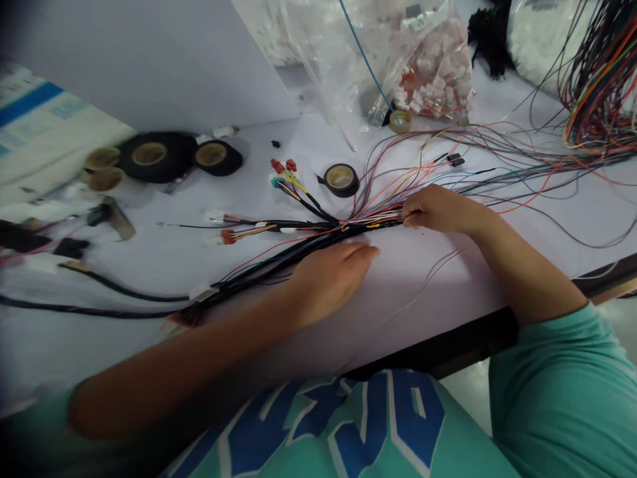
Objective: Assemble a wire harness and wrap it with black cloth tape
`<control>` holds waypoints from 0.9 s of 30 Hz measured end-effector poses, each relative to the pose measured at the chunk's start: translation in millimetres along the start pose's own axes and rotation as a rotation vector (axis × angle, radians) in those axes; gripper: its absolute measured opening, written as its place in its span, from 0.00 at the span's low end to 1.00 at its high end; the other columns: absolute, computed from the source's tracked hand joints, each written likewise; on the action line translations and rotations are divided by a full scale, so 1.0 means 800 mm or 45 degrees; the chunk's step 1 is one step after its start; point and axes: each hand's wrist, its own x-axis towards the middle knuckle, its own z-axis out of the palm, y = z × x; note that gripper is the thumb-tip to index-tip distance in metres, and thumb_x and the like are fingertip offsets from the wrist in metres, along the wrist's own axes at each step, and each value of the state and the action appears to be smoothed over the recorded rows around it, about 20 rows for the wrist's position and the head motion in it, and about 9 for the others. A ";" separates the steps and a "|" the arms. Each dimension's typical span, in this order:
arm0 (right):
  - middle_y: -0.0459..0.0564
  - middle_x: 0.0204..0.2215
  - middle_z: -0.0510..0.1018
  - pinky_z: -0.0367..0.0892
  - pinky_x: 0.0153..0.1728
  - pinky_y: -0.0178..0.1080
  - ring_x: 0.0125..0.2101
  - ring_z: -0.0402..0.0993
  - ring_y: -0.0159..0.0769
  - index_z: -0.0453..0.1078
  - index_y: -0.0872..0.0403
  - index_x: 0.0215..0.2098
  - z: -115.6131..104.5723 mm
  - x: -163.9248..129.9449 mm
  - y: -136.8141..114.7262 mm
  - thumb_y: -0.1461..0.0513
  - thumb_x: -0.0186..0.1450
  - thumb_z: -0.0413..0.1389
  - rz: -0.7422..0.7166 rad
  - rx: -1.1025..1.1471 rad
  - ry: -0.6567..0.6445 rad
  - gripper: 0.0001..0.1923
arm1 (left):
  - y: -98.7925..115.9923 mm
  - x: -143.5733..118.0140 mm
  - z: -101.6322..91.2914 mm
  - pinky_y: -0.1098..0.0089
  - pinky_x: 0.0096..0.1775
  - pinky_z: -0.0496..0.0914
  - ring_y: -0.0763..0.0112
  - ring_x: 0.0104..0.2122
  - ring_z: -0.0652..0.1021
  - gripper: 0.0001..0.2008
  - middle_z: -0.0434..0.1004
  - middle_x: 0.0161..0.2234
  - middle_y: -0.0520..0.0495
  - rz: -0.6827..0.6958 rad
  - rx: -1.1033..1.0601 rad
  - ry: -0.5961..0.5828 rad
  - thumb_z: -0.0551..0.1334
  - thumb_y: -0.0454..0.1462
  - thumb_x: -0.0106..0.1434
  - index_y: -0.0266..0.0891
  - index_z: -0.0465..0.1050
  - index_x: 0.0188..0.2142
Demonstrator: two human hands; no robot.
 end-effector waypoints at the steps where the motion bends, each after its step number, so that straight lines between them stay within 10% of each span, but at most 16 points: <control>1: 0.43 0.22 0.74 0.57 0.30 0.33 0.25 0.67 0.29 0.71 0.55 0.27 -0.001 0.000 0.000 0.62 0.59 0.49 0.000 0.024 -0.019 0.09 | 0.003 0.013 0.001 0.72 0.31 0.69 0.68 0.34 0.77 0.12 0.76 0.35 0.43 -0.026 0.055 -0.029 0.52 0.29 0.60 0.34 0.70 0.40; 12: 0.42 0.19 0.70 0.58 0.30 0.33 0.24 0.65 0.29 0.68 0.55 0.22 -0.004 0.003 0.001 0.62 0.58 0.50 0.013 0.226 -0.101 0.09 | 0.004 0.054 0.018 0.72 0.23 0.62 0.67 0.28 0.76 0.10 0.76 0.28 0.44 -0.232 0.187 0.266 0.52 0.33 0.61 0.35 0.70 0.37; 27: 0.43 0.19 0.69 0.59 0.29 0.32 0.24 0.65 0.28 0.68 0.55 0.22 -0.001 0.003 0.002 0.59 0.59 0.51 -0.037 0.336 -0.123 0.11 | -0.009 0.063 0.007 0.73 0.30 0.64 0.71 0.33 0.76 0.12 0.78 0.33 0.49 -0.270 -0.307 0.336 0.52 0.32 0.59 0.40 0.75 0.31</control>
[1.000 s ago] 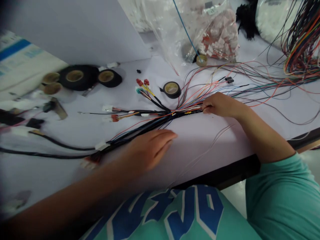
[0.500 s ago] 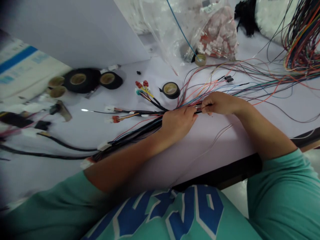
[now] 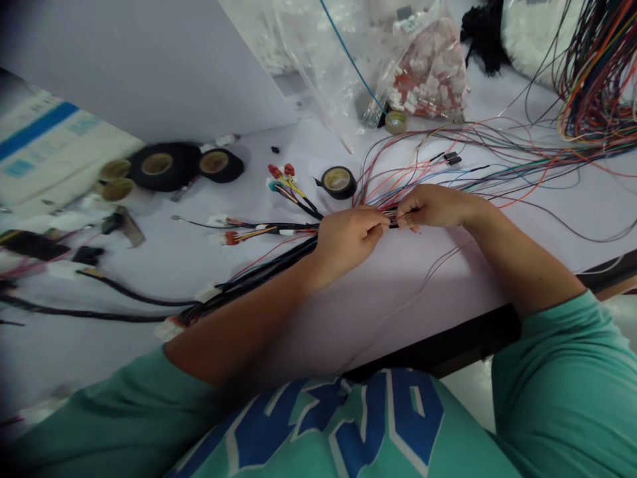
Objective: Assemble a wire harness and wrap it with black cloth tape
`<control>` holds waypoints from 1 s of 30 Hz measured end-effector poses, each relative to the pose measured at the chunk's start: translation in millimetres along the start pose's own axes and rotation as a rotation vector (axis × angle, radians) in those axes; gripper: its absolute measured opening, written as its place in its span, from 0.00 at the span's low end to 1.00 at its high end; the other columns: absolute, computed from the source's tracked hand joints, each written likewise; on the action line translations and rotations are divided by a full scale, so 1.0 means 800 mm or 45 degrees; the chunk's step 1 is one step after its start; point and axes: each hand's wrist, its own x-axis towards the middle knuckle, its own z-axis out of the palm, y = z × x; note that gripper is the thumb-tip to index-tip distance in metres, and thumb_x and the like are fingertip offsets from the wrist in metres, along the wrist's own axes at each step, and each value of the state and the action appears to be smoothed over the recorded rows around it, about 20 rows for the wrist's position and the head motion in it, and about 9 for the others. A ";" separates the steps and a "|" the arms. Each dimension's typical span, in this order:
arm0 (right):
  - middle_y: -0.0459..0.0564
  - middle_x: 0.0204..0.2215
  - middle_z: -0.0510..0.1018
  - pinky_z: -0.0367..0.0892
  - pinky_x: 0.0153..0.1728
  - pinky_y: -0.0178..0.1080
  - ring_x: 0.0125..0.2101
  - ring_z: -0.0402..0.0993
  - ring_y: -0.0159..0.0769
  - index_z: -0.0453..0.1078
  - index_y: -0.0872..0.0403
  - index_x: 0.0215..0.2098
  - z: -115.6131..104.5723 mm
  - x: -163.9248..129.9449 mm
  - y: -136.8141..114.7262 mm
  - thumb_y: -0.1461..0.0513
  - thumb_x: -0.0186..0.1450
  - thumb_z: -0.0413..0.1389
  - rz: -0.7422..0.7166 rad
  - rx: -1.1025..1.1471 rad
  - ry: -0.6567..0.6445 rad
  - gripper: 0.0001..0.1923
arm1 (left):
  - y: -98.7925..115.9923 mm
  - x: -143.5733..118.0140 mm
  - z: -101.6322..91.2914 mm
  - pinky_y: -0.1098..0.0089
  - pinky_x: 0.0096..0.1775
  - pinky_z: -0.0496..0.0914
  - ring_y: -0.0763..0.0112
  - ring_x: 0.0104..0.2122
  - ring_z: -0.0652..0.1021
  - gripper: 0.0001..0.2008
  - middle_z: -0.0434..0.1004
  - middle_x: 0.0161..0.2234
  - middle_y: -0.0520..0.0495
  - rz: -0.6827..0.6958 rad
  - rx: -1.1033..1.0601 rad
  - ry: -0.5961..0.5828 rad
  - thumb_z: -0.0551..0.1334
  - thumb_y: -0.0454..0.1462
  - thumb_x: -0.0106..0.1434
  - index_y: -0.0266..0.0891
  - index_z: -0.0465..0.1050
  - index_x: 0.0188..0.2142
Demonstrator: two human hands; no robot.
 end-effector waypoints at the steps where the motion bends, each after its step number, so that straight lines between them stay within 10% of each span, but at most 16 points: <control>1: 0.43 0.19 0.69 0.59 0.29 0.32 0.24 0.65 0.27 0.68 0.55 0.22 0.000 0.000 0.000 0.59 0.59 0.52 -0.008 0.014 -0.014 0.11 | -0.001 0.001 -0.002 0.72 0.30 0.64 0.71 0.32 0.75 0.11 0.79 0.32 0.49 -0.018 -0.032 -0.014 0.53 0.32 0.59 0.40 0.75 0.31; 10: 0.41 0.19 0.67 0.57 0.28 0.31 0.23 0.62 0.25 0.67 0.55 0.24 0.003 0.004 0.002 0.54 0.59 0.52 -0.067 0.157 -0.092 0.13 | -0.012 0.009 -0.015 0.74 0.31 0.64 0.75 0.29 0.73 0.10 0.77 0.30 0.51 -0.007 -0.251 -0.218 0.54 0.31 0.57 0.38 0.74 0.30; 30: 0.41 0.18 0.63 0.54 0.25 0.31 0.21 0.56 0.23 0.63 0.56 0.23 0.005 0.001 0.001 0.50 0.60 0.51 -0.009 0.281 -0.046 0.18 | -0.017 -0.027 0.017 0.73 0.34 0.68 0.73 0.32 0.75 0.18 0.75 0.33 0.45 0.411 0.217 0.161 0.43 0.33 0.66 0.36 0.70 0.42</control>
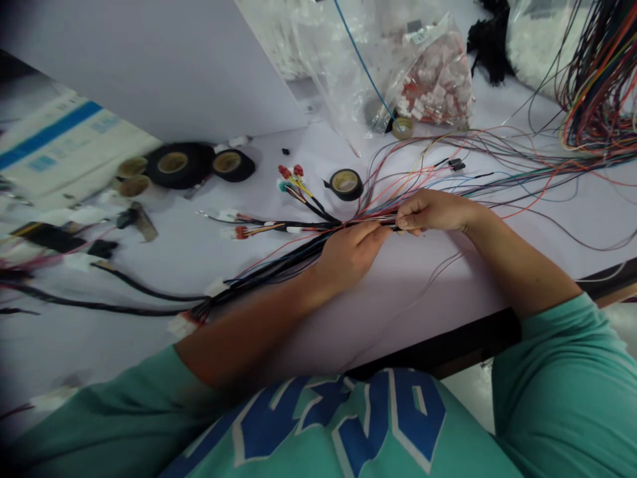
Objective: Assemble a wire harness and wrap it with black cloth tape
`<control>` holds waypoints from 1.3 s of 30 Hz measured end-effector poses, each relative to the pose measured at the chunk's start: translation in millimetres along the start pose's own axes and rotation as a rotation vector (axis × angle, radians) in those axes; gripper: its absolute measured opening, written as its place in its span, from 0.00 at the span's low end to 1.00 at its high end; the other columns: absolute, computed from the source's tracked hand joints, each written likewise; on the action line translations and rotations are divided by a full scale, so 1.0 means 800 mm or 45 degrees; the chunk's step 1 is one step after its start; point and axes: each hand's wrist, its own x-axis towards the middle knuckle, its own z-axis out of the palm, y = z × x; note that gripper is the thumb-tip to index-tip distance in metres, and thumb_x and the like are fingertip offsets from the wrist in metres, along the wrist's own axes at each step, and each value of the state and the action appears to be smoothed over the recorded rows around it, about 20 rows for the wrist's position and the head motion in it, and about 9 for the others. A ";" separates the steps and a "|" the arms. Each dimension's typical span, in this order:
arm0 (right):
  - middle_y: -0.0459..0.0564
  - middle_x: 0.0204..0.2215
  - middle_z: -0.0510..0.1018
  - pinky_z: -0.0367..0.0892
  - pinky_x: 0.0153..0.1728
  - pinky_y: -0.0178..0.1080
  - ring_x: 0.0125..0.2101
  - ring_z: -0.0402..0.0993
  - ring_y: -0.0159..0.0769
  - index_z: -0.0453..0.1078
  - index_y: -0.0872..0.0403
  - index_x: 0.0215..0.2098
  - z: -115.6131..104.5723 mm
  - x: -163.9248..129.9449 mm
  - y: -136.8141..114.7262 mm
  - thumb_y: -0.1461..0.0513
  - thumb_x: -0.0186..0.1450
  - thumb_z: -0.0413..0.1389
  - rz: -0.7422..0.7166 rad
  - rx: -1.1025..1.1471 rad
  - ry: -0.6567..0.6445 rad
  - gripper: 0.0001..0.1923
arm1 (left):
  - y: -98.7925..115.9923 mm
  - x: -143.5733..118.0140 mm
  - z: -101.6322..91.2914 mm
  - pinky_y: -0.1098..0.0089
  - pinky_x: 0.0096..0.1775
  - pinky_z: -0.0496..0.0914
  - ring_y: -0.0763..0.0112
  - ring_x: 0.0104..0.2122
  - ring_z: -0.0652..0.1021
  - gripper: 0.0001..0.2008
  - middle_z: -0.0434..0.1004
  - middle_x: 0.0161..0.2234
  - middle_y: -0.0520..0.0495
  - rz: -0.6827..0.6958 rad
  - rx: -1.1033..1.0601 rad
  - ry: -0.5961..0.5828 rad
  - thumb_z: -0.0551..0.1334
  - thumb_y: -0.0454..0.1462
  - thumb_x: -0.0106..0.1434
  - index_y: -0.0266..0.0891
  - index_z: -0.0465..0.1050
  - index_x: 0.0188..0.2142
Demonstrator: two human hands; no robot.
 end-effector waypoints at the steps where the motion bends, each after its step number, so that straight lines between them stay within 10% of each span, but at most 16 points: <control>1: 0.41 0.17 0.63 0.54 0.25 0.31 0.20 0.56 0.23 0.63 0.56 0.22 0.000 0.000 -0.001 0.50 0.60 0.51 0.012 0.002 0.013 0.18 | 0.001 -0.001 0.000 0.73 0.33 0.68 0.73 0.30 0.75 0.18 0.75 0.32 0.45 0.012 0.019 -0.005 0.42 0.33 0.66 0.35 0.70 0.42; 11: 0.40 0.16 0.63 0.54 0.23 0.31 0.19 0.57 0.23 0.62 0.56 0.22 0.002 -0.002 -0.004 0.52 0.59 0.52 0.026 0.041 0.090 0.17 | 0.015 -0.003 0.002 0.72 0.33 0.69 0.71 0.34 0.76 0.16 0.76 0.36 0.44 -0.266 -0.196 -0.041 0.48 0.35 0.65 0.35 0.66 0.49; 22: 0.40 0.15 0.62 0.54 0.23 0.31 0.18 0.57 0.23 0.63 0.56 0.20 0.007 0.000 -0.009 0.57 0.57 0.52 0.066 0.059 0.052 0.12 | 0.014 0.010 0.002 0.78 0.30 0.65 0.79 0.26 0.72 0.06 0.73 0.24 0.53 -0.436 -0.733 0.114 0.55 0.32 0.59 0.37 0.70 0.28; 39: 0.48 0.18 0.72 0.59 0.25 0.34 0.22 0.67 0.32 0.66 0.55 0.20 0.014 -0.014 -0.032 0.56 0.55 0.44 0.136 -0.617 0.194 0.15 | 0.032 0.042 -0.015 0.71 0.30 0.65 0.68 0.29 0.75 0.10 0.76 0.27 0.46 -0.490 -0.428 -0.247 0.54 0.33 0.55 0.36 0.73 0.30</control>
